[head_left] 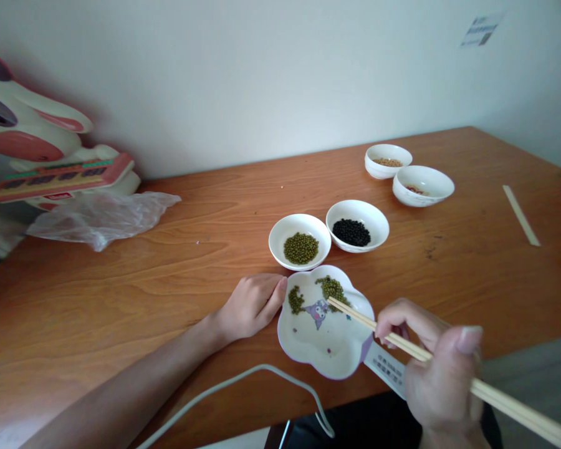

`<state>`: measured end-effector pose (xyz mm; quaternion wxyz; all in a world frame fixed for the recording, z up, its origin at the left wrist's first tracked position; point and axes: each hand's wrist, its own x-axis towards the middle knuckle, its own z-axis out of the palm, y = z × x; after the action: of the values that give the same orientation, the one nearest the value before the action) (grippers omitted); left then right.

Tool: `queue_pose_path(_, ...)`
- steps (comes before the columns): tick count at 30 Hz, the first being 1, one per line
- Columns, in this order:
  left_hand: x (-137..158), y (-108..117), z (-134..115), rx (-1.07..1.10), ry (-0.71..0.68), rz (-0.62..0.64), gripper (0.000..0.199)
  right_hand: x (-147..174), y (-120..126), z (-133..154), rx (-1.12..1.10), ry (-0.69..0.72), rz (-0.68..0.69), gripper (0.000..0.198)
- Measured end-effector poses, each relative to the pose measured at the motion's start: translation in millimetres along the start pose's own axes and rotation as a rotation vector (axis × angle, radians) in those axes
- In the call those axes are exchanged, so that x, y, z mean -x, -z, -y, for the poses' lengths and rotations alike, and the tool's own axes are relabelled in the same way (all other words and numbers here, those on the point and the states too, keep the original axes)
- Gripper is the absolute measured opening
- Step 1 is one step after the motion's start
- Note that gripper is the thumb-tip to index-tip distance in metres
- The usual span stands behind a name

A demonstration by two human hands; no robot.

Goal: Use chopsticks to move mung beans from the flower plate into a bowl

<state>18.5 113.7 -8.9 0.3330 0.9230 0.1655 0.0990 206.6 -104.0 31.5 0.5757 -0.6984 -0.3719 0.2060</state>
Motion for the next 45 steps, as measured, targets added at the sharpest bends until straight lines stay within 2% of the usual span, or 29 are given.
queue_pose_path(7,-1,0,0,0.010,-0.005,0.000,0.038,-3,-4,6,0.024,-0.025,0.066,0.082)
queue_pose_path(12,-1,0,0,0.012,-0.003,-0.002,0.039,-5,-8,7,0.057,-0.048,0.043,0.082)
queue_pose_path(20,0,0,1,0.009,-0.011,-0.008,0.038,-7,-12,13,0.125,-0.003,-0.014,0.081)
queue_pose_path(27,1,0,1,0.013,-0.002,-0.002,0.038,-7,-11,5,0.057,-0.008,0.000,0.081)
queue_pose_path(33,1,0,1,0.019,-0.001,-0.004,0.038,-12,-9,-4,0.074,0.100,0.058,0.081)
queue_pose_path(39,1,1,-1,0.015,-0.006,-0.006,0.038,-10,-15,9,0.102,0.036,-0.036,0.080)
queue_pose_path(45,-1,0,0,0.003,-0.009,-0.009,0.039,-9,-17,12,0.086,0.028,-0.055,0.079)
